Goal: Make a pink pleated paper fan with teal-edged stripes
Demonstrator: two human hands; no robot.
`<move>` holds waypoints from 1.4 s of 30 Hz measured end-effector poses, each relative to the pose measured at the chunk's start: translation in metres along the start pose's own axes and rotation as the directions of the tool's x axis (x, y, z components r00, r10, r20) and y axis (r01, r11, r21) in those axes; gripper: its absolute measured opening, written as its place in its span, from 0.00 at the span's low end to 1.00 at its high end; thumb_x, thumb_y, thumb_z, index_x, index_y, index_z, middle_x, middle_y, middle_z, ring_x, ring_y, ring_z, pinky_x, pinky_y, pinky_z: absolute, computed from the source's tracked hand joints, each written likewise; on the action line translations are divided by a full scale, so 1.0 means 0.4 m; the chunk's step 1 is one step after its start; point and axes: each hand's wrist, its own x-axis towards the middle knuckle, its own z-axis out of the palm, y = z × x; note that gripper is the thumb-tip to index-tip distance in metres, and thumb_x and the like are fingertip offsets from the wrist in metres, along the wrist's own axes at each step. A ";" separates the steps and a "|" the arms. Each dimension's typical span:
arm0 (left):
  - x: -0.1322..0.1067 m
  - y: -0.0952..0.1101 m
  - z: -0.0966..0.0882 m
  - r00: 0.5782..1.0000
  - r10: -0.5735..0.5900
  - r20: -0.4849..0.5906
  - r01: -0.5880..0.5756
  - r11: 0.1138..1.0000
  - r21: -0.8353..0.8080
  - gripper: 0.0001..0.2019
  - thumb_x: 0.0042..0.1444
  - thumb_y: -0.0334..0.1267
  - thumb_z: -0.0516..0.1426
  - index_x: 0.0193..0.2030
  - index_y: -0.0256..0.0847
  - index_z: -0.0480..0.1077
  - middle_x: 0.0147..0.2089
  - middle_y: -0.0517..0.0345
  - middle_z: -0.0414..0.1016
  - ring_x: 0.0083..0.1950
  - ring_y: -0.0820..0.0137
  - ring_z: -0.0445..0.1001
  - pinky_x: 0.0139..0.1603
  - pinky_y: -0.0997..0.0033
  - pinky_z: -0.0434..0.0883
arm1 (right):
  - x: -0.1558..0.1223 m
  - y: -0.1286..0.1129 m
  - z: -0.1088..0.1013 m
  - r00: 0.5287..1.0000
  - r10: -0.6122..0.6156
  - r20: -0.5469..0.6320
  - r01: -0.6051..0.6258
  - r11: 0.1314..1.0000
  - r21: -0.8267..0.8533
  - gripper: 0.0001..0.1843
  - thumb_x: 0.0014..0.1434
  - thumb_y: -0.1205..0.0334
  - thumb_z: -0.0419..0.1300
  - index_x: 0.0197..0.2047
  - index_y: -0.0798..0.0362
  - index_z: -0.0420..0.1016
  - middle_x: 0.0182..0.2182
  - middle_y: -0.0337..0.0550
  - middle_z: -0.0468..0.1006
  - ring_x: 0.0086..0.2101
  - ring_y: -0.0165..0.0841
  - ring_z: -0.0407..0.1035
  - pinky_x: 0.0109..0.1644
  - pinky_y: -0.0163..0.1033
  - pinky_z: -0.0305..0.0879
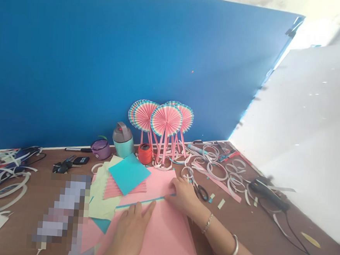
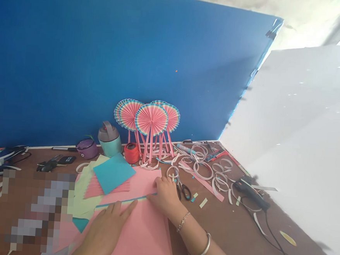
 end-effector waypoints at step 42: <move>0.022 0.006 0.043 0.962 0.199 -0.186 -0.225 0.966 -0.129 0.23 0.55 0.29 0.46 0.56 0.55 0.64 0.49 0.59 0.72 0.51 0.63 0.69 0.47 0.65 0.68 | 0.168 0.099 -0.087 0.987 -0.121 -0.108 0.068 0.914 -0.401 0.18 0.62 0.66 0.45 0.38 0.52 0.77 0.42 0.50 0.74 0.46 0.41 0.62 0.47 0.41 0.53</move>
